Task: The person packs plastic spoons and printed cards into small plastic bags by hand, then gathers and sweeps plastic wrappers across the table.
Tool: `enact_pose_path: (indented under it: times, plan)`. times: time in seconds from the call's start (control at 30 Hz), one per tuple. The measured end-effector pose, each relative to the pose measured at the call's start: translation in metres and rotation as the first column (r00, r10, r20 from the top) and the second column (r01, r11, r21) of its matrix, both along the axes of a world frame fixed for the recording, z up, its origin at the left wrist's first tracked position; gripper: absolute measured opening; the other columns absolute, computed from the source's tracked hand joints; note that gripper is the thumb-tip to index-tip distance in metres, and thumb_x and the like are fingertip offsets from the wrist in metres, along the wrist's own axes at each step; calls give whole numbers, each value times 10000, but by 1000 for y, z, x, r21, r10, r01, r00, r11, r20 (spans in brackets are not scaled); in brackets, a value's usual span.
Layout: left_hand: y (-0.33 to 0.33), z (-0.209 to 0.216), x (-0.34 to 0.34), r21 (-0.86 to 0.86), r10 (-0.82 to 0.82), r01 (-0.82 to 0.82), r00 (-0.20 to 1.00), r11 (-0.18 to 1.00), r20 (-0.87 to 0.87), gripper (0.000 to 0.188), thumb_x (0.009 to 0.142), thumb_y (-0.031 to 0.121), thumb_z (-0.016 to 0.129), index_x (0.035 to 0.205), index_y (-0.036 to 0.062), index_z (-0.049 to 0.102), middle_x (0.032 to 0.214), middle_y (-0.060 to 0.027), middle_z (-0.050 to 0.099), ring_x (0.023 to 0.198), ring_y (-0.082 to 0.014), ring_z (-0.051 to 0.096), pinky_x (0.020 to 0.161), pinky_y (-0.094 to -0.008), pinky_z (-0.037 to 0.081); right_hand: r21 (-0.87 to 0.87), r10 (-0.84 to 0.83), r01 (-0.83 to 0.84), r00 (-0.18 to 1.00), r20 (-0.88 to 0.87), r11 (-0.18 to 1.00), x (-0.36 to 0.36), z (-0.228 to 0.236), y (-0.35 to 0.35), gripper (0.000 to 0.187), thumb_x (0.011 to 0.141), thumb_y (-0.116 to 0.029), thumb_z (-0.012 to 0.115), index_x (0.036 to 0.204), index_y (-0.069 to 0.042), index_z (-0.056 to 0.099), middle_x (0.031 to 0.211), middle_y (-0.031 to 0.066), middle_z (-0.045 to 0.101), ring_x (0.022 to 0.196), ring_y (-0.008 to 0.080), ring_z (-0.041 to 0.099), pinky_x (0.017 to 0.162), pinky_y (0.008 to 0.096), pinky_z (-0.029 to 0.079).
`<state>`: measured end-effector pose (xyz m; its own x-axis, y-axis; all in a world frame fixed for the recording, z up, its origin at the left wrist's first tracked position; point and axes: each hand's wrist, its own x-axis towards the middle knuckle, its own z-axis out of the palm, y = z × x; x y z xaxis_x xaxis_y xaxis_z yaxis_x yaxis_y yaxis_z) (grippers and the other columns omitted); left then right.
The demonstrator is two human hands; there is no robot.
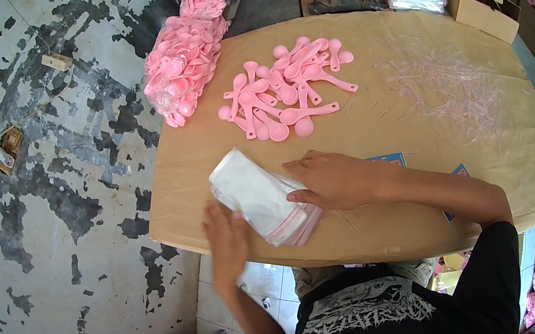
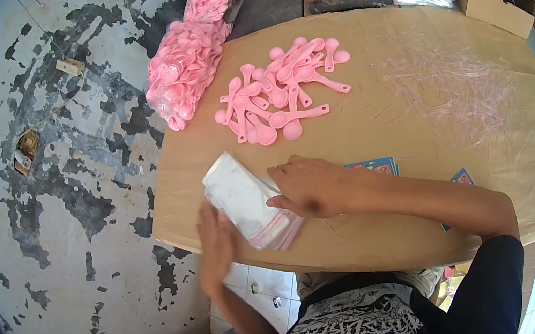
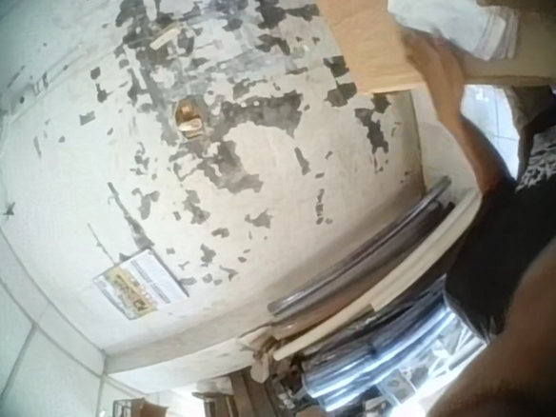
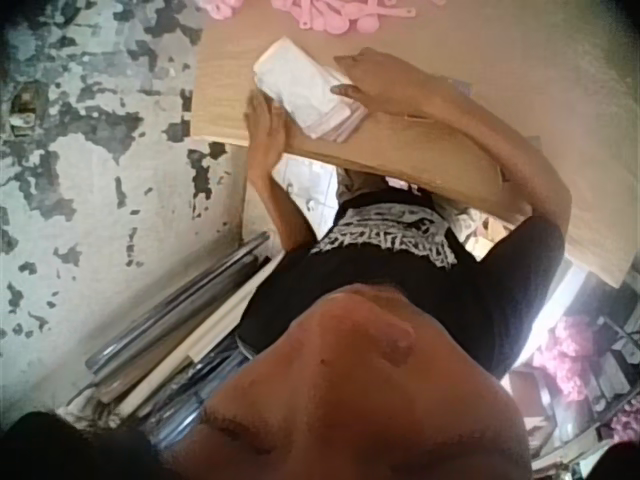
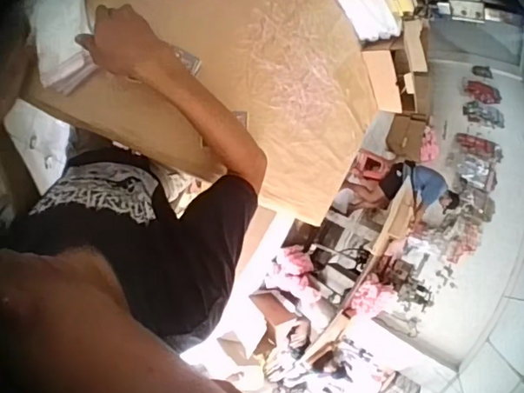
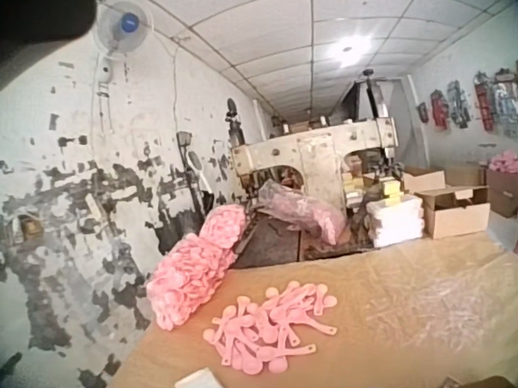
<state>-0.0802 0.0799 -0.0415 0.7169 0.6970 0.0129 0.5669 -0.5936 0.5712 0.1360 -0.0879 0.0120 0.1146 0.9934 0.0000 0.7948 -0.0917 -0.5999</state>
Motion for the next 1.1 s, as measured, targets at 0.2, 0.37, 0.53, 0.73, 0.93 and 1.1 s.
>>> enact_pose_path:
  times: [0.2,0.37,0.53,0.73,0.93,1.1]
  plan:
    - [-77,2,40,-40,62,-55,971,998,231,711,1052,364,340,1504,-126,94,1537,-392,148,1474,-489,45,1182,-556,-30,38,58,-51,974,-218,998,-12,4,-1,577,998,-374,514,1306,110,453,977,311,649,931,426,633,837,473,489]
    - [-79,7,25,9,-84,84,995,996,61,751,1036,357,407,1535,-61,31,1544,-405,62,1473,-501,1,1160,-598,-68,-3,-81,81,991,-109,997,-1,-1,6,476,964,-325,603,1220,72,546,809,235,681,730,370,670,680,430,513]
    - [-79,11,10,105,-234,217,952,970,196,625,1008,315,489,1513,17,271,1586,-308,104,1469,-503,46,1168,-600,14,-22,-70,67,981,-184,998,6,3,7,311,916,-267,671,879,41,648,738,202,665,710,341,668,678,424,506]
    - [-72,0,-4,187,-432,401,884,897,178,451,984,289,522,1390,93,524,1565,-163,326,1450,-447,231,1171,-571,148,76,-14,15,1000,-6,997,12,-10,5,244,925,-202,628,844,27,650,755,226,641,717,379,639,705,438,496]
    - [-77,2,-6,246,-420,374,892,894,169,467,977,317,529,1397,112,520,1554,-152,354,1444,-426,268,1174,-562,155,345,-107,98,994,9,933,34,21,-13,193,947,-150,575,895,16,659,739,206,629,709,360,630,677,439,488]
    - [-91,27,7,49,-411,447,767,893,493,558,989,363,529,1425,23,456,1564,-168,335,1440,-372,312,1188,-513,172,169,20,6,988,-151,986,11,85,-50,207,959,-187,585,935,5,659,741,184,636,684,342,624,643,425,483]
